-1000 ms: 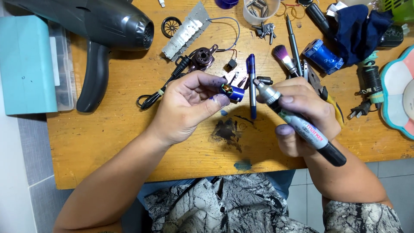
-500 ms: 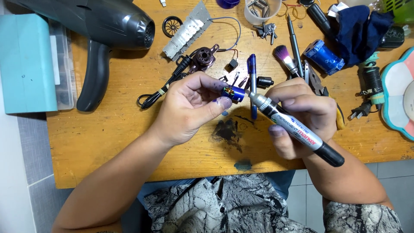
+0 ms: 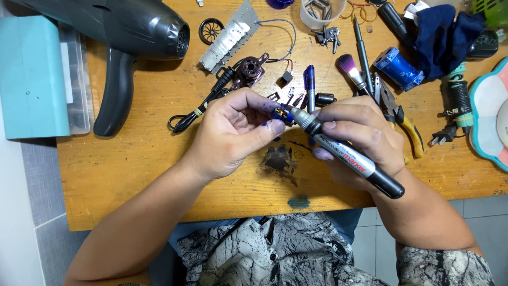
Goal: A person is marking a small blue motor component with a black permanent marker and then applying a substance using a small brush on a cluttered workbench.
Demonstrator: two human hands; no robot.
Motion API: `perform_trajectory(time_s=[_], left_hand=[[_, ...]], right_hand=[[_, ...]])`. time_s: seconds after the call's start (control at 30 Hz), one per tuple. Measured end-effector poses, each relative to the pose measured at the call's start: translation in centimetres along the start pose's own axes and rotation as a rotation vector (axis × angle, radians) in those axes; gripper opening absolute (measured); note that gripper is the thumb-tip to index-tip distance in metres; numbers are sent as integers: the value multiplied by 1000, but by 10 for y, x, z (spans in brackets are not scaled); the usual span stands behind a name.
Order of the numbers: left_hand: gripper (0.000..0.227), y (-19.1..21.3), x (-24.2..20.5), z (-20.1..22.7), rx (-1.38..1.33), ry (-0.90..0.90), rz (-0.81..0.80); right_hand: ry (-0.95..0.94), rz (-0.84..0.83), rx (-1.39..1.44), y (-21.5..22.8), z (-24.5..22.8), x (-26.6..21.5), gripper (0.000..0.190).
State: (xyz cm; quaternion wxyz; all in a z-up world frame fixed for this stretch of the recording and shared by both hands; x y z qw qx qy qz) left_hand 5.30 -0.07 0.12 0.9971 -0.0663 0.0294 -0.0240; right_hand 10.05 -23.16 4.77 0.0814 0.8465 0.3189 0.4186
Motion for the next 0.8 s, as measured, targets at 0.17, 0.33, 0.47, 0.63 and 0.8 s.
perform_trajectory(time_s=[0.17,0.33,0.47,0.63,0.8], left_hand=[[24,1,0,2,25,-9,-2],[24,0,0,4,24,-20,5],[26,-1,-1,14,202,-15,52],[28,-3,-5,25,401,-143,121],[24,-3,-6,32,556,-218,129]], right_hand=[[9,17,-10,2,-1,4,30],[3,8,-14,2,-3,7,29],[27,-13,-18,3,-1,6,31],[16,-11,-27,3,0,3,30],[-16,-5,-53,6,-8,9,30]])
Point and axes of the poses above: each hand's wrist, its own x-axis towards the middle knuckle, its own y-axis out of the back of the hand, z = x × y, the point moved 5 cm from there along x, towards the middle knuckle, and after that the axes turned 14 degrees about x, right-handed, at the moved point
